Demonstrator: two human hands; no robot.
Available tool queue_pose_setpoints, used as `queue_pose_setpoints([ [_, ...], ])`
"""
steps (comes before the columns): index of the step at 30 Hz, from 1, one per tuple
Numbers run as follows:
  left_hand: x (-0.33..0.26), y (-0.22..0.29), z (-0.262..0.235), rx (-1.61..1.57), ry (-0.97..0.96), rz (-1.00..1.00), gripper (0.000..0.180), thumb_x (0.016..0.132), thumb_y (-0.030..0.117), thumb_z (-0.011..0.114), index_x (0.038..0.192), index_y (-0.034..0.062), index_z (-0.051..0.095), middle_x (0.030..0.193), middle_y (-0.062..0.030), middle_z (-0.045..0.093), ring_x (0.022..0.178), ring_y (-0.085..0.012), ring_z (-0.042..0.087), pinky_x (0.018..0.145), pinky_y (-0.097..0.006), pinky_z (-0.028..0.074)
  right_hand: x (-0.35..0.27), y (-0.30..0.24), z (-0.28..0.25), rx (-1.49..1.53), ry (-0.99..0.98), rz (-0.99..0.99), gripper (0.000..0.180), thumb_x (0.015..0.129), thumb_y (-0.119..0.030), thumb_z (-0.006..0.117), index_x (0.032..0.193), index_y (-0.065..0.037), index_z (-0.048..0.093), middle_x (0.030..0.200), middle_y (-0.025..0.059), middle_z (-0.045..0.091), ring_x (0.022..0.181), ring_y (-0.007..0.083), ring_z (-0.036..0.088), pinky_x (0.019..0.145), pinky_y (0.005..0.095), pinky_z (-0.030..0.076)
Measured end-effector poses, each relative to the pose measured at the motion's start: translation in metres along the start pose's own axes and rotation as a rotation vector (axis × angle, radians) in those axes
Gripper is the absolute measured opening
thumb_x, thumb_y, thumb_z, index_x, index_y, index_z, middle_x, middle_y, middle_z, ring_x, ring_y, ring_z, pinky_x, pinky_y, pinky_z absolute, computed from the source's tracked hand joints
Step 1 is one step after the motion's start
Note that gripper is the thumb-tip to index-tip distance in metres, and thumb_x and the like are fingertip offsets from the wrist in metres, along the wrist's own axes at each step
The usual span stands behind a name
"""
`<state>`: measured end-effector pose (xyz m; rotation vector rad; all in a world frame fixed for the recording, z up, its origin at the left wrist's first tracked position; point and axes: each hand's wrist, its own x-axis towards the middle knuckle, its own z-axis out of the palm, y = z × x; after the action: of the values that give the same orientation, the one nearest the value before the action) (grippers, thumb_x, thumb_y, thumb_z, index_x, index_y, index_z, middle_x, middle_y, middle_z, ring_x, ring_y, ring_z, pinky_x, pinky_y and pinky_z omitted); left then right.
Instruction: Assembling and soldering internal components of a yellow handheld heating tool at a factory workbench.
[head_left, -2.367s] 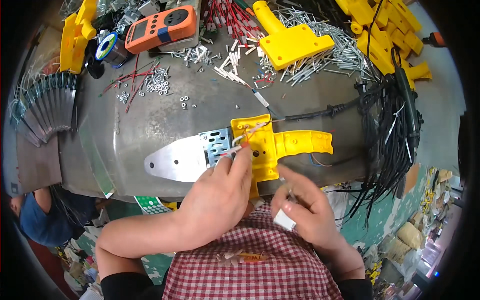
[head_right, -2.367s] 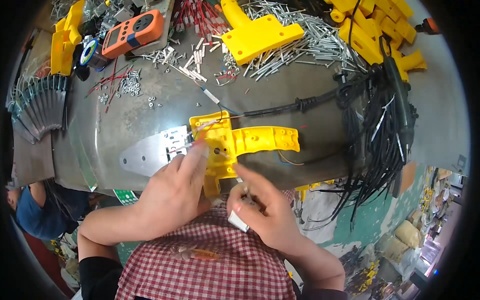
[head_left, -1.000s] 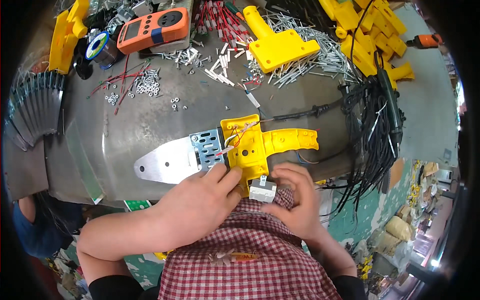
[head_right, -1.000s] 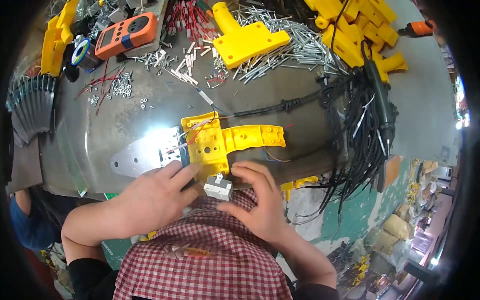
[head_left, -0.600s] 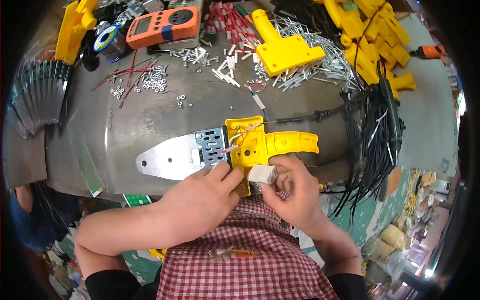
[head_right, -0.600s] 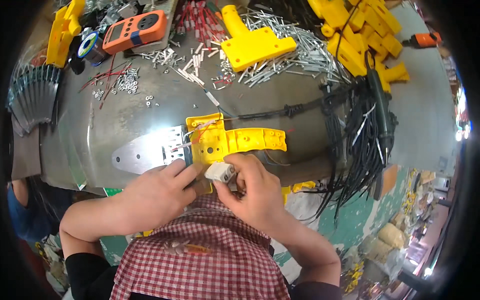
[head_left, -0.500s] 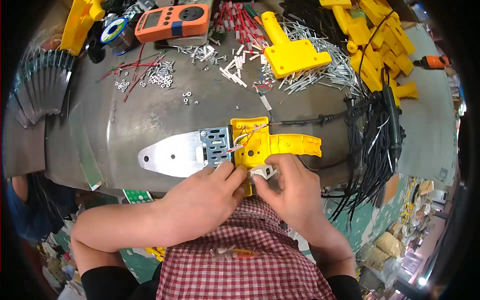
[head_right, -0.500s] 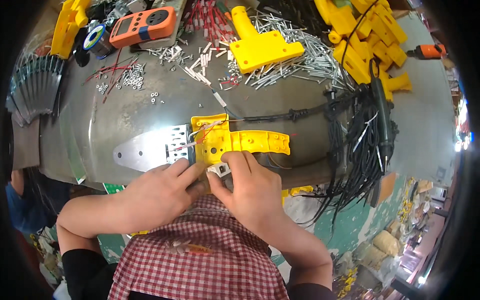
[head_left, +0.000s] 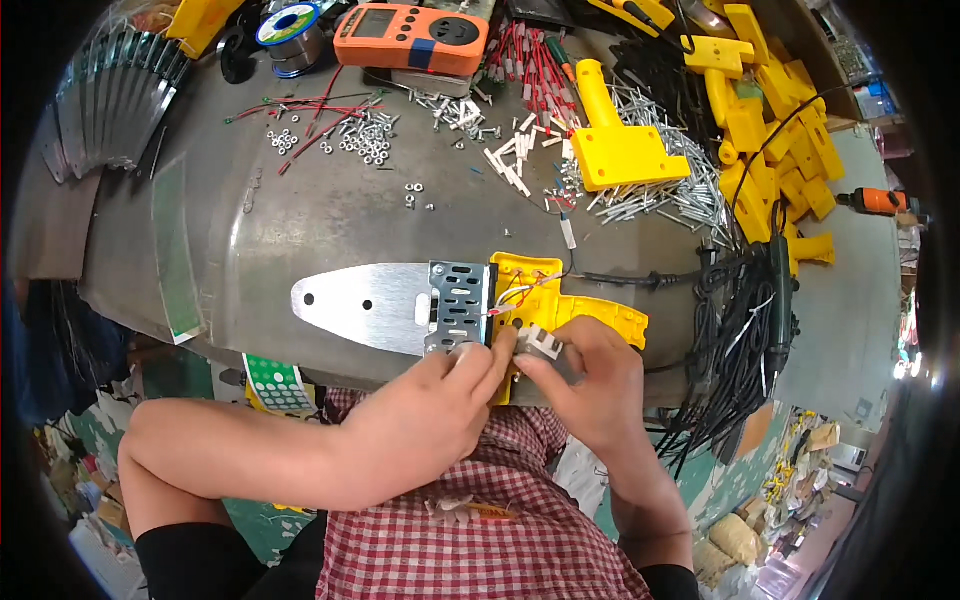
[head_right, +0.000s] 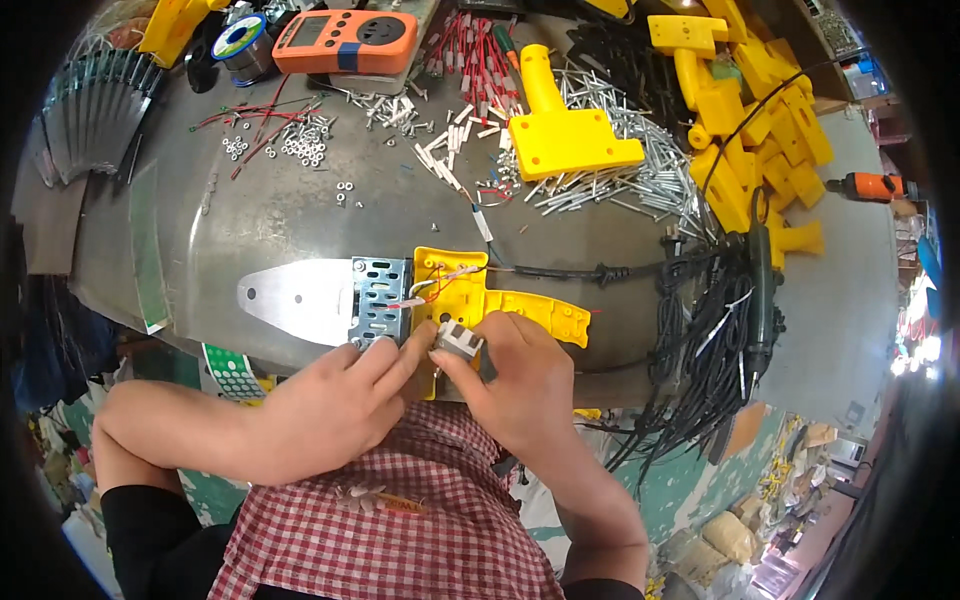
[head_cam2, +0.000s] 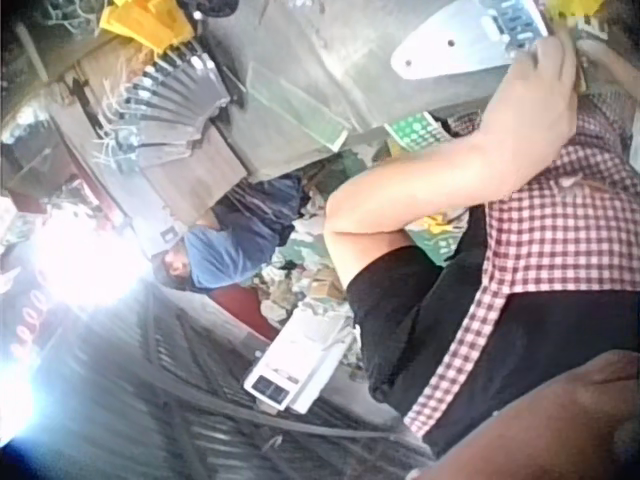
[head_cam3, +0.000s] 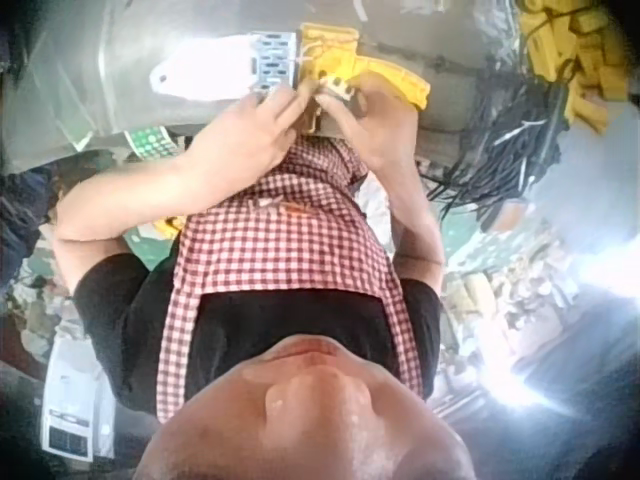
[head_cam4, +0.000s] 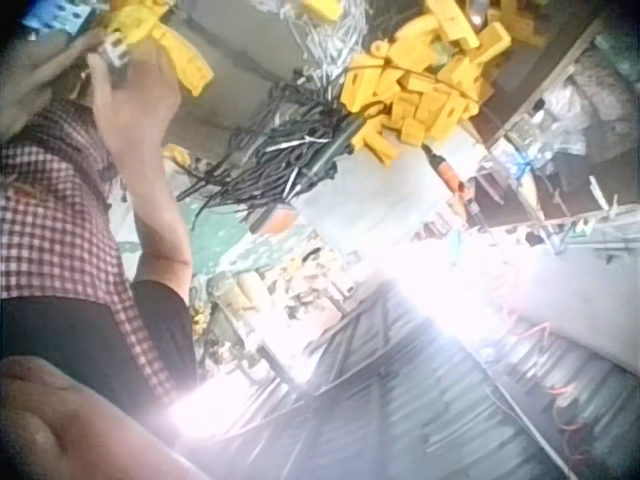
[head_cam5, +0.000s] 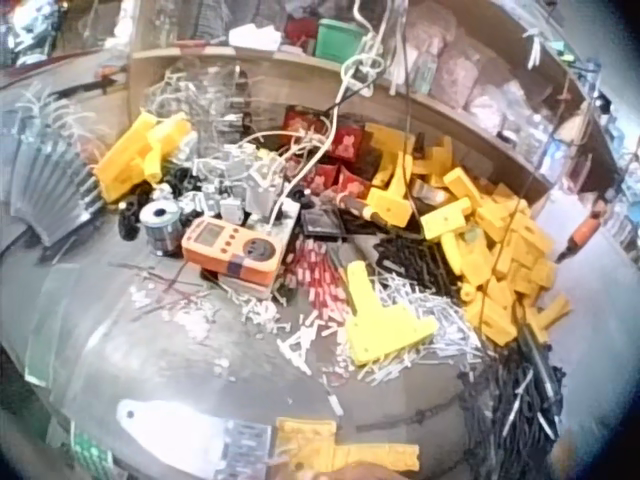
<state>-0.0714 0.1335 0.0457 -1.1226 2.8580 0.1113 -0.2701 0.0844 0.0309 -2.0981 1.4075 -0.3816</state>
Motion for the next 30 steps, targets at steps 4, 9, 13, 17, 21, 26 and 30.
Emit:
queue_pose_setpoints([
  [4, -0.003, 0.000, 0.007, 0.056, 0.046, -0.011, 0.026, 0.077, 0.019, 0.054, 0.095, 0.0063, 0.067, 0.128, -0.0137, 0.047, 0.096, -0.0204, 0.050, 0.068, -0.023, 0.048, 0.018, -0.003, -0.011, -0.257, -0.095, -0.353, 0.027, 0.070, -0.021, 0.074, 0.082, -0.006, 0.055, 0.074, 0.0074, 0.053, 0.074, 0.0255, 0.053, 0.067, 0.0392, 0.042],
  [9, -0.010, -0.003, 0.022, -0.031, 0.151, -0.031, 0.037, 0.078, 0.021, 0.053, 0.113, 0.0099, 0.061, 0.130, -0.0096, 0.047, 0.105, -0.0207, 0.050, 0.069, -0.023, 0.047, 0.034, -0.025, -0.026, -0.377, -0.320, -0.549, 0.015, 0.074, -0.015, 0.065, 0.084, -0.008, 0.055, 0.079, 0.0064, 0.053, 0.084, 0.0238, 0.051, 0.075, 0.0376, 0.040],
  [13, -0.011, -0.004, 0.030, -0.042, 0.254, 0.011, 0.037, 0.080, 0.021, 0.051, 0.113, 0.0053, 0.058, 0.124, -0.0102, 0.049, 0.102, -0.0200, 0.049, 0.073, -0.023, 0.045, 0.028, -0.031, -0.023, -0.571, -0.340, -0.614, 0.012, 0.073, -0.012, 0.057, 0.084, -0.008, 0.055, 0.080, 0.0051, 0.053, 0.084, 0.0223, 0.050, 0.075, 0.0357, 0.040],
  [17, -0.011, -0.010, 0.034, -0.267, 0.356, -0.045, 0.031, 0.077, 0.019, 0.053, 0.103, 0.0042, 0.053, 0.123, -0.0105, 0.051, 0.096, -0.0180, 0.051, 0.078, -0.025, 0.048, 0.021, -0.011, -0.014, -0.286, -0.286, -0.545, 0.020, 0.075, -0.011, 0.061, 0.094, -0.005, 0.058, 0.083, 0.0070, 0.053, 0.085, 0.0261, 0.050, 0.077, 0.0382, 0.041],
  [21, -0.008, -0.014, 0.039, -0.324, 0.372, 0.023, 0.033, 0.075, 0.017, 0.056, 0.104, 0.0031, 0.054, 0.125, -0.0135, 0.049, 0.097, -0.0213, 0.054, 0.075, -0.028, 0.051, 0.015, 0.001, -0.010, -0.081, -0.237, -0.510, 0.033, 0.076, -0.012, 0.065, 0.106, -0.002, 0.057, 0.090, 0.0097, 0.053, 0.089, 0.0292, 0.050, 0.078, 0.0404, 0.042],
  [26, -0.011, -0.033, 0.037, -0.702, 0.401, -0.076, 0.024, 0.072, 0.009, 0.063, 0.095, 0.0052, 0.056, 0.121, -0.0121, 0.053, 0.099, -0.0263, 0.058, 0.076, -0.034, 0.053, 0.020, -0.008, -0.009, -0.230, -0.253, -0.620, 0.032, 0.076, -0.013, 0.063, 0.104, 0.000, 0.056, 0.090, 0.0095, 0.052, 0.090, 0.0270, 0.050, 0.079, 0.0379, 0.043],
  [30, -0.001, -0.056, 0.025, -0.989, 0.565, -0.507, 0.016, 0.084, 0.006, 0.059, 0.100, 0.0049, 0.057, 0.105, -0.0093, 0.066, 0.081, -0.0153, 0.064, 0.068, -0.028, 0.051, 0.041, 0.015, -0.033, 0.110, -0.145, -0.574, 0.019, 0.078, -0.011, 0.064, 0.094, -0.002, 0.060, 0.089, 0.0103, 0.055, 0.088, 0.0277, 0.054, 0.077, 0.0379, 0.046],
])
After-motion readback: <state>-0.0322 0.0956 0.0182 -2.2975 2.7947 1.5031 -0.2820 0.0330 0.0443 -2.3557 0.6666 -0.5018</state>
